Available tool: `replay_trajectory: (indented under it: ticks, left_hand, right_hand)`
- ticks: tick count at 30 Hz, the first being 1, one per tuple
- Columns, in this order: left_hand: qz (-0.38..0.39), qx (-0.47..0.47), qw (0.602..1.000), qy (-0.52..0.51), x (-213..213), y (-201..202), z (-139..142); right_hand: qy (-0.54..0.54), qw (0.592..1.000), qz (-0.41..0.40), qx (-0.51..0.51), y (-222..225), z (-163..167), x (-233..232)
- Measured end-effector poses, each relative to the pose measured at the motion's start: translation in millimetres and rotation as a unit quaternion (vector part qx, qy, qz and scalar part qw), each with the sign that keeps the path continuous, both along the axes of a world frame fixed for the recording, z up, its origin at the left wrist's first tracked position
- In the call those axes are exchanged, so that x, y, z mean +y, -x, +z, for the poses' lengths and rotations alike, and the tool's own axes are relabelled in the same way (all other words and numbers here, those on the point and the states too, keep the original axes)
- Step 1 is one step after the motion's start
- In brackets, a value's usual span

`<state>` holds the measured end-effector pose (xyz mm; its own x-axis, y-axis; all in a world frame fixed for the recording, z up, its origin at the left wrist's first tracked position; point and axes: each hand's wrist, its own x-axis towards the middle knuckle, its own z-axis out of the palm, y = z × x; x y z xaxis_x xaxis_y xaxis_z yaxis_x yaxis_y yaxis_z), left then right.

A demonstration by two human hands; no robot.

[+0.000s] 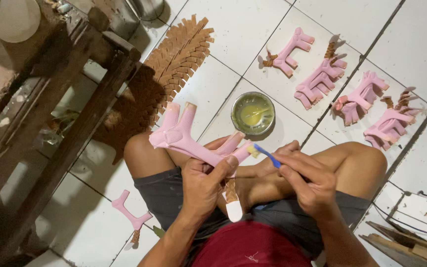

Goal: The person sits on the floor and uses a toothbrush to apply a yellow liquid from a metal bowl onto pink plastic slippers. They handle the slippers one at a time, coating the soles and sides, then place them on the floor to dry.

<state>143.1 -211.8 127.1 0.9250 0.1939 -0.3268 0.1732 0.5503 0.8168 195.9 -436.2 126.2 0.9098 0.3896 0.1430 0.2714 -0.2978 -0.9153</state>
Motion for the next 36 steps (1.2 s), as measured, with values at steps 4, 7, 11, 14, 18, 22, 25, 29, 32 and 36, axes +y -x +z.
replay_trajectory:
  ticks: [4, 7, 11, 14, 18, 22, 25, 29, 32, 36]
  left_hand:
    - [0.002, 0.009, 1.0, -0.011, 1, 2, 0]
    - [0.007, 0.003, 1.0, -0.002, 2, 2, -2]
    - [0.002, -0.012, 1.0, 0.01, 1, 1, -3]
    - [0.002, -0.018, 1.0, 0.0, 2, -1, -2]
    - [-0.028, -0.024, 0.999, 0.011, 3, -2, -1]
    - [-0.011, -0.019, 0.999, 0.038, 5, -1, -7]
    - [-0.014, 0.021, 1.0, 0.018, 6, -2, -17]
    - [0.013, 0.02, 0.995, 0.095, 9, -14, -35]
    - [-0.038, 0.075, 0.991, 0.102, 16, -29, -46]
    - [-0.131, 0.062, 0.989, -0.007, 20, -61, -58]
  right_hand:
    - [0.009, 0.998, -0.014, 0.069, -2, 2, 7]
    - [0.028, 0.998, -0.046, -0.018, -1, 5, 6]
    - [0.029, 0.999, -0.005, -0.023, -2, 9, 4]
    - [0.036, 0.998, -0.052, 0.019, -1, 11, 3]
    - [0.044, 0.998, -0.013, -0.042, -3, 6, -2]
    - [0.087, 0.994, -0.058, -0.029, -19, -17, -14]
    - [0.057, 0.971, -0.217, 0.079, -26, -37, -31]
    - [0.0, 0.952, -0.286, 0.113, -32, -55, -62]
    - [0.03, 0.937, -0.339, 0.079, -35, -65, -92]
    - [-0.007, 0.907, -0.417, 0.06, -41, -81, -128]
